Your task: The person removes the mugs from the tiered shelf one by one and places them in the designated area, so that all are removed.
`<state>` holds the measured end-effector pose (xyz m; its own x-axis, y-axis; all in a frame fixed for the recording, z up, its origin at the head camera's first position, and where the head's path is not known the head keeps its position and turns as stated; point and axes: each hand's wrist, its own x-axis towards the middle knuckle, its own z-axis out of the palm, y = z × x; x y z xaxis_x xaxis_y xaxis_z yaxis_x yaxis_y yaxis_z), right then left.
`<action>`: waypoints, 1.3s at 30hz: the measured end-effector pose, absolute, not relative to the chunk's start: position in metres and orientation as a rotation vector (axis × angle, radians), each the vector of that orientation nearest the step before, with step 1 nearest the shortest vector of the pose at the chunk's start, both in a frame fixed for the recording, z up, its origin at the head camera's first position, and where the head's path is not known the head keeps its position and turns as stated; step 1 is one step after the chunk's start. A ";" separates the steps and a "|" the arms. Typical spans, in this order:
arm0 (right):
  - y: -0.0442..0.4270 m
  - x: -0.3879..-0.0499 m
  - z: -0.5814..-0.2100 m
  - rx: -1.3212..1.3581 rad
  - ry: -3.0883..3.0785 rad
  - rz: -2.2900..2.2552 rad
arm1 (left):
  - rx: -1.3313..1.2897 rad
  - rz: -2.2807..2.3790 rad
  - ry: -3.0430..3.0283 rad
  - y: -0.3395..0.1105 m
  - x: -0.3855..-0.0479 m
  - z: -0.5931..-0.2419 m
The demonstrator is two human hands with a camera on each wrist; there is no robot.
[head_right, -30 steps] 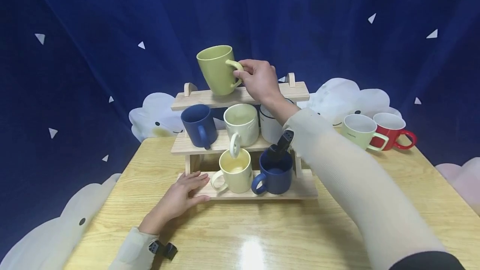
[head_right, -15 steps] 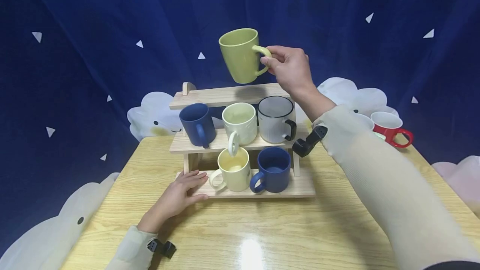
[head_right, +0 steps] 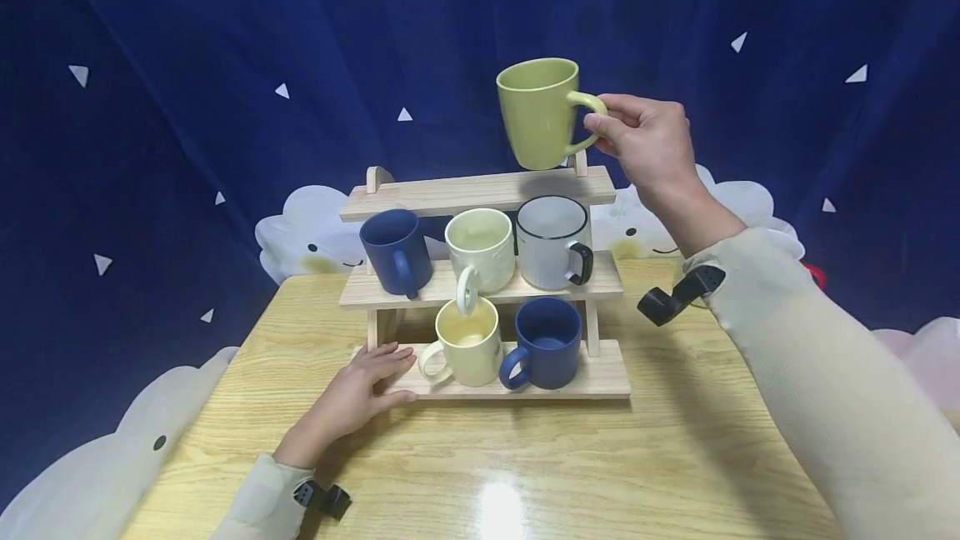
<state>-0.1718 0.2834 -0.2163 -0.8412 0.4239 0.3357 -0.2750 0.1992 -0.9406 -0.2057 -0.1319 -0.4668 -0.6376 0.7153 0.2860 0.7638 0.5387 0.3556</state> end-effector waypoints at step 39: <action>0.382 -0.103 -0.299 -0.147 -1.409 1.933 | -1.292 -0.709 -2.634 -0.133 -0.207 -0.468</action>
<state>-0.1031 0.3818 -0.2986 -0.7285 0.6094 0.3130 -0.4846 -0.1354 -0.8642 -0.2069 -0.1326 -0.4678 -0.6275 0.7153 0.3076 0.7731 0.5253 0.3555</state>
